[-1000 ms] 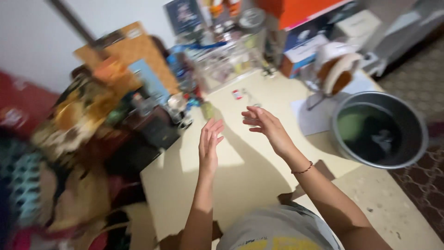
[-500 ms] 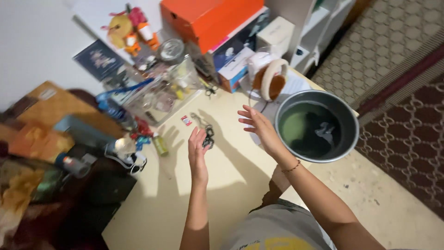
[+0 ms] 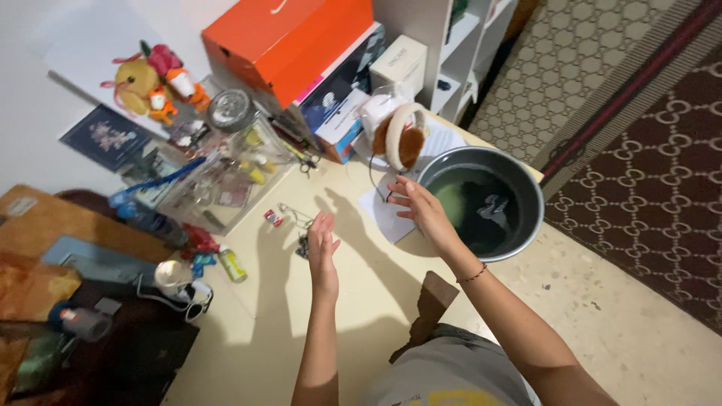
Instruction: Moving laptop, documents, a diorama, and other small items from a desk and placing them on a bed or in a bag.
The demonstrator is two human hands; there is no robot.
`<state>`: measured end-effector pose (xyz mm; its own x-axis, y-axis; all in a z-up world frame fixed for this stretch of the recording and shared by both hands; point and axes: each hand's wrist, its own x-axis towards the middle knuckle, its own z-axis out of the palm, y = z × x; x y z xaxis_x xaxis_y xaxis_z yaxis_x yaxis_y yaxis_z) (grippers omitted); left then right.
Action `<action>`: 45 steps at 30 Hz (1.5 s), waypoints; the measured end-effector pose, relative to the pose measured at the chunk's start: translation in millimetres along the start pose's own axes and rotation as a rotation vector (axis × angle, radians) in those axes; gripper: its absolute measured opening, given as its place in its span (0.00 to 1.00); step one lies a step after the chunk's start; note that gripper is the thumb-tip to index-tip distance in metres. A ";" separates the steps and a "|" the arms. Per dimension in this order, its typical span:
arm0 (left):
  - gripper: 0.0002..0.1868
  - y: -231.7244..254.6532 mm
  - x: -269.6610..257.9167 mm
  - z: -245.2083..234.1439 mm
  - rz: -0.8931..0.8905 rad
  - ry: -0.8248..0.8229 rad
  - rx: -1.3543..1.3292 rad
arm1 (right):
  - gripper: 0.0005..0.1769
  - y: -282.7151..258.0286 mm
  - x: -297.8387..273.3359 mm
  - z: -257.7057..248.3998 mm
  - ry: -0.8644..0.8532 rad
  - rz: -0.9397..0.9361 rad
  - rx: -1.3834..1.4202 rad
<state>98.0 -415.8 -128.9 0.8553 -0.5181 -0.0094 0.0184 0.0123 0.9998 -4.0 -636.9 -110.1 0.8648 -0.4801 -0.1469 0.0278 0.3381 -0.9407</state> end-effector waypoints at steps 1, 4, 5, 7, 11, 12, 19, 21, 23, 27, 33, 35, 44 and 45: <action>0.37 -13.7 5.9 1.9 -0.019 -0.005 -0.022 | 0.38 -3.0 -2.4 -3.1 0.021 0.008 -0.012; 0.35 -50.0 28.3 11.7 -0.037 -0.011 -0.045 | 0.36 -11.3 -8.2 -16.8 0.060 0.004 0.002; 0.33 -60.9 37.4 15.6 -0.034 0.001 -0.045 | 0.36 -14.4 -9.5 -21.6 0.066 -0.007 0.027; 0.33 -59.8 55.8 29.8 -0.023 0.009 0.007 | 0.35 -22.6 -15.6 -29.9 0.098 -0.013 0.010; 0.37 -73.2 106.5 62.8 0.121 0.053 0.260 | 0.35 -25.9 -23.9 -51.1 0.139 -0.027 0.014; 0.37 -78.8 123.3 72.7 0.124 0.047 0.259 | 0.35 -26.5 -23.3 -54.6 0.144 -0.031 0.014; 0.49 -81.1 199.5 140.6 0.087 0.084 0.782 | 0.33 -29.8 -27.8 -70.4 0.231 -0.003 0.066; 0.50 -85.9 213.6 153.8 0.035 0.068 0.837 | 0.33 -30.9 -28.5 -74.2 0.262 0.004 0.072; 0.47 -99.5 225.9 162.5 0.016 0.118 0.845 | 0.32 -29.7 -30.3 -78.9 0.258 -0.018 0.111; 0.39 -158.9 249.4 167.0 0.102 0.166 0.763 | 0.32 -23.4 -30.5 -87.2 0.272 -0.012 0.129; 0.26 -115.6 211.6 155.8 0.269 0.163 0.437 | 0.31 -18.9 -23.8 -85.0 0.257 0.032 0.121; 0.24 -94.4 196.9 144.6 0.258 0.135 0.332 | 0.31 -16.8 -17.6 -81.6 0.205 -0.004 0.150; 0.24 -11.6 102.7 56.7 0.230 0.147 0.105 | 0.35 7.3 29.0 -28.8 0.244 -0.336 -0.142; 0.24 -7.1 91.8 47.2 0.232 0.183 0.109 | 0.35 -1.5 28.6 -15.6 0.208 -0.331 -0.142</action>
<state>152.0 -503.8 -136.0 0.9094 -0.3491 0.2259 -0.2356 0.0149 0.9717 12.8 -663.8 -117.6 0.7008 -0.7022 0.1258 0.2057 0.0301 -0.9782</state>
